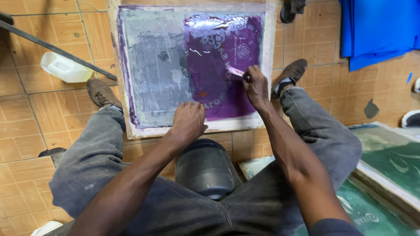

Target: The person pours a liquid onto a screen printing frame and uses a small card to spread the liquid across the screen surface. The person then sets the card aside and continues to spread the liquid with their hand.

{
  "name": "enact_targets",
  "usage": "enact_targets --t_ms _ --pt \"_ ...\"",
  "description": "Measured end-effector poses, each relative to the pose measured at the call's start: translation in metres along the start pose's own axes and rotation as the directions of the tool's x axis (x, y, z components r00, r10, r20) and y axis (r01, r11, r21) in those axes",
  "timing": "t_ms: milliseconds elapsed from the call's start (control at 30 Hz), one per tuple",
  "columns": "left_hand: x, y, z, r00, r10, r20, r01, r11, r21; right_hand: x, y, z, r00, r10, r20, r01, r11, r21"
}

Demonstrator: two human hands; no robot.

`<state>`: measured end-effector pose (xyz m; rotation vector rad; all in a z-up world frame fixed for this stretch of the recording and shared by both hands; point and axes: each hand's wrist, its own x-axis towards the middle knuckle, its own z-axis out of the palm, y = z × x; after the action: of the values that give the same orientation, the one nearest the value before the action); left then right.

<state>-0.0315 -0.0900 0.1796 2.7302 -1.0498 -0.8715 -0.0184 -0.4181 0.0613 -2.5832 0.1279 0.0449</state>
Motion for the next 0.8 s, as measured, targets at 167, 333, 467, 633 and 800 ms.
enact_targets --t_ms 167,333,467,633,800 --pt "0.004 -0.004 0.007 1.000 0.012 0.005 -0.012 1.000 0.000 0.059 0.007 0.025 0.997 -0.020 -0.077 0.020 1.000 0.002" --pt "0.005 -0.005 0.004 1.000 0.001 -0.009 -0.001 1.000 -0.021 0.096 0.019 0.031 0.996 -0.021 -0.083 0.019 1.000 -0.023" --pt "0.005 -0.002 0.001 1.000 0.004 0.019 -0.004 1.000 -0.022 0.105 0.024 0.052 0.999 0.009 -0.050 -0.010 1.000 -0.023" --pt "0.005 0.001 0.007 0.999 0.002 0.044 0.000 0.999 -0.034 0.108 0.035 0.088 0.998 -0.060 -0.034 0.060 0.998 -0.016" --pt "0.008 -0.002 0.010 0.999 0.002 0.054 0.000 0.999 -0.053 0.091 0.020 0.100 0.989 -0.136 0.050 0.133 0.990 0.052"
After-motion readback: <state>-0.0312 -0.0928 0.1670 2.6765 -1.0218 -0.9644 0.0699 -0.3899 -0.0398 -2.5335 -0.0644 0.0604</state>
